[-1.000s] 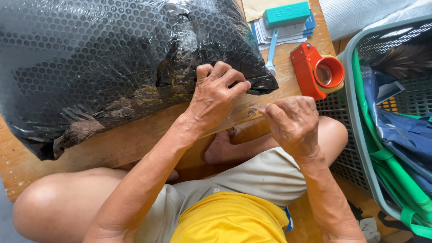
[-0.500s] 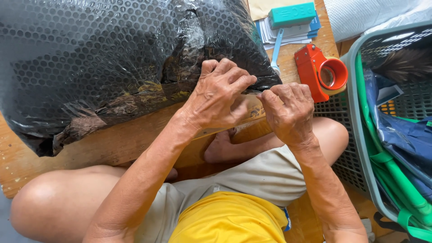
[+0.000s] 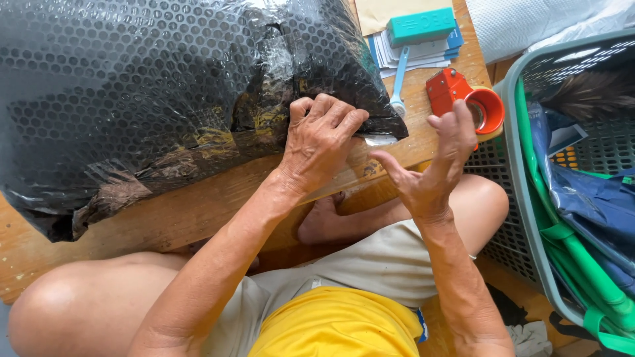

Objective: The person is using a red tape dispenser to secure the wrapping on a black bubble-wrapped package.

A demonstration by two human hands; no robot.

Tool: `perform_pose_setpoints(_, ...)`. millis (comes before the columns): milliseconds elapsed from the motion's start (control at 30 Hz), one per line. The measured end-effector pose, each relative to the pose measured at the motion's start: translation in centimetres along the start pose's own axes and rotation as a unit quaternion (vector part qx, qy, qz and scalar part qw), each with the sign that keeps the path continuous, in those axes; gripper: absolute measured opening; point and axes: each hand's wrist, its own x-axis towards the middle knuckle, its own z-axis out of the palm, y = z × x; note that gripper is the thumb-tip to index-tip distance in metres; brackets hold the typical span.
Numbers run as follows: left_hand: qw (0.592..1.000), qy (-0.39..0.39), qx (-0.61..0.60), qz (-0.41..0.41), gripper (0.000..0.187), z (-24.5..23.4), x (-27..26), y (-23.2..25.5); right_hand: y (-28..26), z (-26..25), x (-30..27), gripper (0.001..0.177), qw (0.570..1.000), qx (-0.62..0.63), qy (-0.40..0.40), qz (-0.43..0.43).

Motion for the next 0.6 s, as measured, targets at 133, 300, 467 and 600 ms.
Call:
perform_pose_setpoints(133,1.000,-0.007,-0.002,-0.014,0.057,0.0,0.0,0.1,1.5,0.9,-1.2,0.100,0.988,0.093,-0.055,0.108)
perform_pose_setpoints(300,1.000,-0.015,0.000,-0.021,0.055,-0.1,0.2,0.0,3.0,3.4,-2.3,0.059,0.976,0.136,-0.083,0.151)
perform_pose_setpoints(467,0.998,-0.034,-0.028,-0.037,0.051,-0.6,0.5,0.1,2.9,3.0,-1.9,0.047,0.971,0.158,-0.094,0.151)
perform_pose_setpoints(600,0.997,-0.050,-0.044,-0.043,0.051,-1.3,0.8,0.3,3.0,3.7,-2.1,0.056,0.972,0.163,-0.064,0.158)
